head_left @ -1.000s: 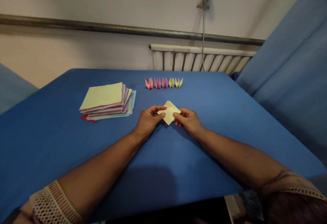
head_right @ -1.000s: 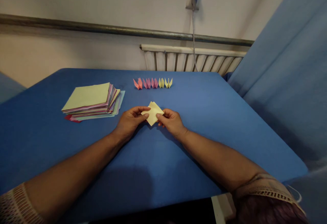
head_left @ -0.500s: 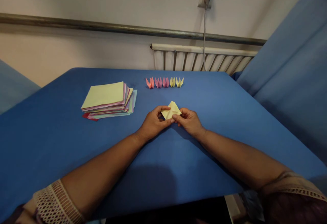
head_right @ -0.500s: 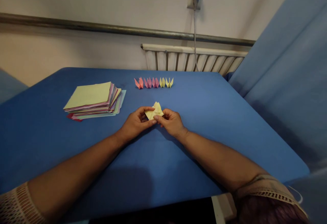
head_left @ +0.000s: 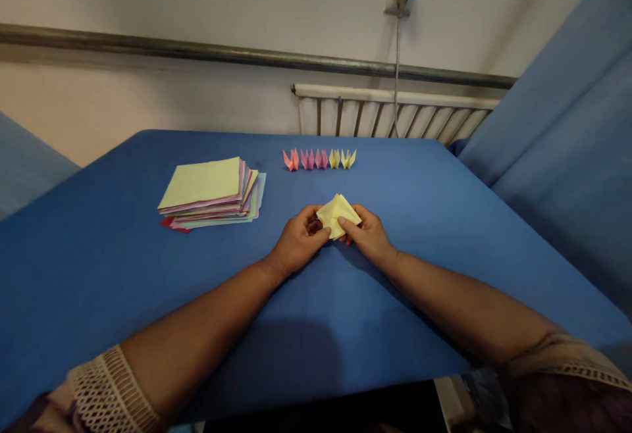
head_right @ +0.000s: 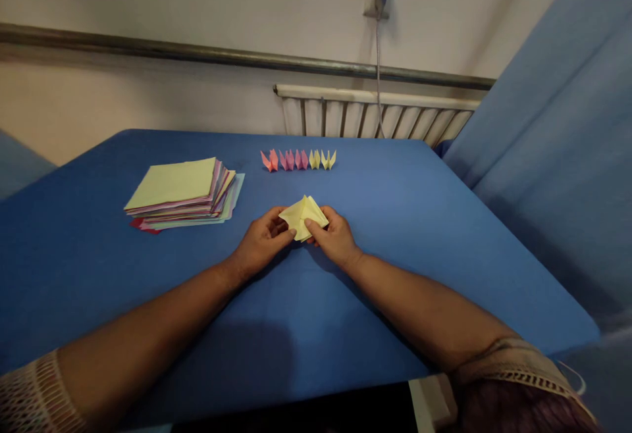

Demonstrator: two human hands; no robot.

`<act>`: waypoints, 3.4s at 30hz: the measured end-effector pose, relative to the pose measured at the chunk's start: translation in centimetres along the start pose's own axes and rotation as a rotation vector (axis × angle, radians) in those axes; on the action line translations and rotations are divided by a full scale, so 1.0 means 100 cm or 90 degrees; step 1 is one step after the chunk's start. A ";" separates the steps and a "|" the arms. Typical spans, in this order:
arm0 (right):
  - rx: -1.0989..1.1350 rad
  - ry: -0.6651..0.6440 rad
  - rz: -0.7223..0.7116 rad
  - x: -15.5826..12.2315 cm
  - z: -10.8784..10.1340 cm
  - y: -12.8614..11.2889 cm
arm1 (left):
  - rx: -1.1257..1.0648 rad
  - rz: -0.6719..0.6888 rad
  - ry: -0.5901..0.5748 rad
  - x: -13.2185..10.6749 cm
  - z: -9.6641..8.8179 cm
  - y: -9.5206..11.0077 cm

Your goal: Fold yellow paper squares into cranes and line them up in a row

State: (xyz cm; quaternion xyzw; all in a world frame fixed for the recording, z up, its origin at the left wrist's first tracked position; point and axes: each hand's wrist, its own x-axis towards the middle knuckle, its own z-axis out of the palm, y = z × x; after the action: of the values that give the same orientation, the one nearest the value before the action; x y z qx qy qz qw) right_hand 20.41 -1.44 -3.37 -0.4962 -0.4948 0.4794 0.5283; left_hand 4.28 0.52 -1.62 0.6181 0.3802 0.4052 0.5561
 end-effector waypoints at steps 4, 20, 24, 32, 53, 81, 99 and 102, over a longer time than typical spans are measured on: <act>-0.135 0.054 -0.086 -0.003 0.000 0.003 | 0.018 -0.004 -0.009 -0.003 0.003 0.000; -0.220 0.060 -0.129 -0.003 -0.001 0.009 | 0.298 -0.025 0.189 0.001 -0.003 0.008; -0.148 0.052 -0.157 -0.005 0.000 0.005 | 0.302 -0.032 0.166 -0.001 0.000 0.010; -0.177 0.009 -0.180 -0.004 -0.002 0.009 | 0.270 0.016 0.147 0.002 -0.003 0.001; -0.091 -0.049 -0.176 -0.003 -0.007 0.006 | 0.189 0.074 0.150 0.006 -0.008 0.001; -0.002 0.001 -0.086 0.003 -0.007 0.005 | -0.010 -0.019 0.101 0.005 -0.010 0.008; -0.074 -0.062 -0.150 -0.004 -0.012 0.000 | -0.052 -0.152 0.025 0.006 -0.009 0.010; 0.033 -0.073 -0.149 -0.004 -0.012 -0.004 | -0.087 -0.153 0.037 0.005 -0.008 0.012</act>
State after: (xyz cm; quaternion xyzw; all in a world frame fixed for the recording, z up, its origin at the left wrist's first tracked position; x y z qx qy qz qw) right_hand 21.55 -1.93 -3.03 -0.3929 -0.5660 0.4552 0.5640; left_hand 3.75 1.16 -0.38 0.5169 0.4386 0.3784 0.6302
